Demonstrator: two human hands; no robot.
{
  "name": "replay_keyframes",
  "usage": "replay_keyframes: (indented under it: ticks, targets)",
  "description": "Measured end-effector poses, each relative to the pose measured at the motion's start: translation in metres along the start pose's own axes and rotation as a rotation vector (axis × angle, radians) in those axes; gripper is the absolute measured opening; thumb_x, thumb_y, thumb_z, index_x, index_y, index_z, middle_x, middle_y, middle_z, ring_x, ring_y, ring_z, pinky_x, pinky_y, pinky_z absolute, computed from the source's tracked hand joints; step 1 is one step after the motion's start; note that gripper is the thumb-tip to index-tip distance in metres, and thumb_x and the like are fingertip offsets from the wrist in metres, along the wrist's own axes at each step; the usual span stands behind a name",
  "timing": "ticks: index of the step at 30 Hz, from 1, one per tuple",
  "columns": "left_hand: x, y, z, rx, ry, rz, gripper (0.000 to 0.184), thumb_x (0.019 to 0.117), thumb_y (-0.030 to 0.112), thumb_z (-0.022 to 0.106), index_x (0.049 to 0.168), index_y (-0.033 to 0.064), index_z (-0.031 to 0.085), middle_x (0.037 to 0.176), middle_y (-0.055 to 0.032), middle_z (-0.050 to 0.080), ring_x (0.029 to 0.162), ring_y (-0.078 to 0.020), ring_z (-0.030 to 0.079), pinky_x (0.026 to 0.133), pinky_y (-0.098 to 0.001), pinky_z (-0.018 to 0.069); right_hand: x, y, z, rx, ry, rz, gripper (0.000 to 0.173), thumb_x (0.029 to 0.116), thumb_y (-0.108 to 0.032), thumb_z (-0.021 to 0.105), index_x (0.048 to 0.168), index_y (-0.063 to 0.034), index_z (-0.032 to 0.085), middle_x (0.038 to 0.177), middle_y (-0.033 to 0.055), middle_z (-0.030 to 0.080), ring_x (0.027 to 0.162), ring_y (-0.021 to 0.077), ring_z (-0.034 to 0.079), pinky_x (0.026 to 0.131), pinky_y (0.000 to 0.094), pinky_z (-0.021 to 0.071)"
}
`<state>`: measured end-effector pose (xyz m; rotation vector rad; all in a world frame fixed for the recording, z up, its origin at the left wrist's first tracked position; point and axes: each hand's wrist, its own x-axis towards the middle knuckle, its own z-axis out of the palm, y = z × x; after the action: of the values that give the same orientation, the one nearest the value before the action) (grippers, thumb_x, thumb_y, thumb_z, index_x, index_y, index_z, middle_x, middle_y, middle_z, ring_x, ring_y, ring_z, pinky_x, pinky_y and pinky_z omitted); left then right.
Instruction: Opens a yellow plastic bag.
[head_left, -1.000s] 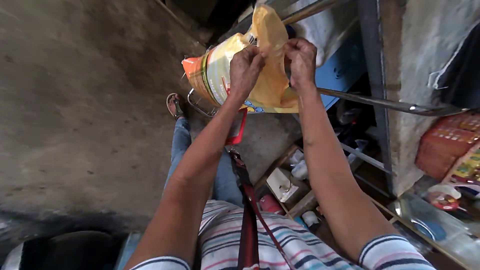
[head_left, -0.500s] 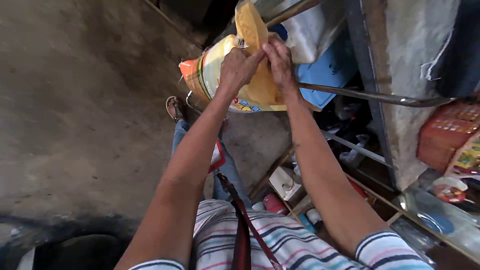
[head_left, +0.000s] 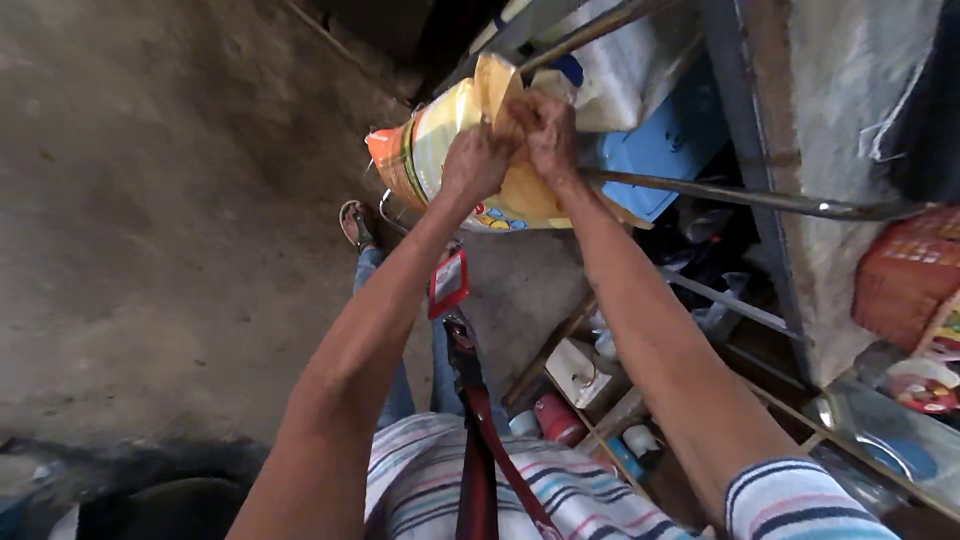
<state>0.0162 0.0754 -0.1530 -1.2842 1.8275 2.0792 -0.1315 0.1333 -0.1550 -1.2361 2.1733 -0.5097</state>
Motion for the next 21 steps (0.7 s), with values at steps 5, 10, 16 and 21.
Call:
replay_keyframes:
  ticks: [5, 10, 16, 21]
  targets:
    - [-0.004, -0.033, 0.004, -0.354, -0.034, -0.064, 0.031, 0.107, 0.028, 0.054, 0.099, 0.0006, 0.066, 0.064, 0.0016, 0.064, 0.054, -0.0072, 0.062, 0.058, -0.0265, 0.0558, 0.014, -0.011, -0.043, 0.031, -0.378, 0.153, 0.028, 0.1037, -0.023, 0.059, 0.121, -0.0019, 0.067, 0.109, 0.0123, 0.07, 0.085, 0.0164, 0.069, 0.079, 0.0358, 0.0595]
    - [-0.013, -0.033, 0.013, -0.556, 0.078, -0.185, 0.032, 0.1095, 0.027, 0.046, 0.1, 0.0017, 0.063, 0.065, 0.0008, 0.065, 0.056, -0.0096, 0.065, 0.058, -0.0278, 0.0582, -0.107, -0.009, -0.092, -0.212, -0.066, 0.217, 0.032, 0.1073, -0.02, 0.049, 0.129, -0.0047, 0.067, 0.126, 0.0174, 0.066, 0.113, 0.0309, 0.066, 0.1, 0.05, 0.0513]
    - [-0.076, 0.019, 0.063, -0.336, 0.17, -0.166, 0.051, 0.1115, 0.042, 0.036, 0.133, -0.0005, 0.054, 0.09, -0.0064, 0.071, 0.074, -0.0137, 0.069, 0.07, -0.0317, 0.0591, -0.227, 0.111, -0.1, 0.246, 0.287, 0.801, 0.07, 0.1023, -0.023, 0.063, 0.161, -0.0057, 0.029, 0.163, 0.0237, 0.03, 0.139, 0.036, 0.049, 0.112, 0.0464, 0.0457]
    - [-0.083, 0.043, 0.161, 0.653, 0.151, 0.547, 0.034, 0.1017, 0.023, 0.061, 0.131, 0.0084, 0.069, 0.128, -0.0176, 0.068, 0.122, -0.0366, 0.061, 0.104, -0.0535, 0.0478, -0.207, 0.15, -0.069, 0.775, 0.382, 0.454, 0.057, 0.0988, -0.018, 0.067, 0.149, 0.0011, 0.047, 0.143, 0.018, 0.058, 0.121, 0.0192, 0.065, 0.103, 0.0334, 0.0542]
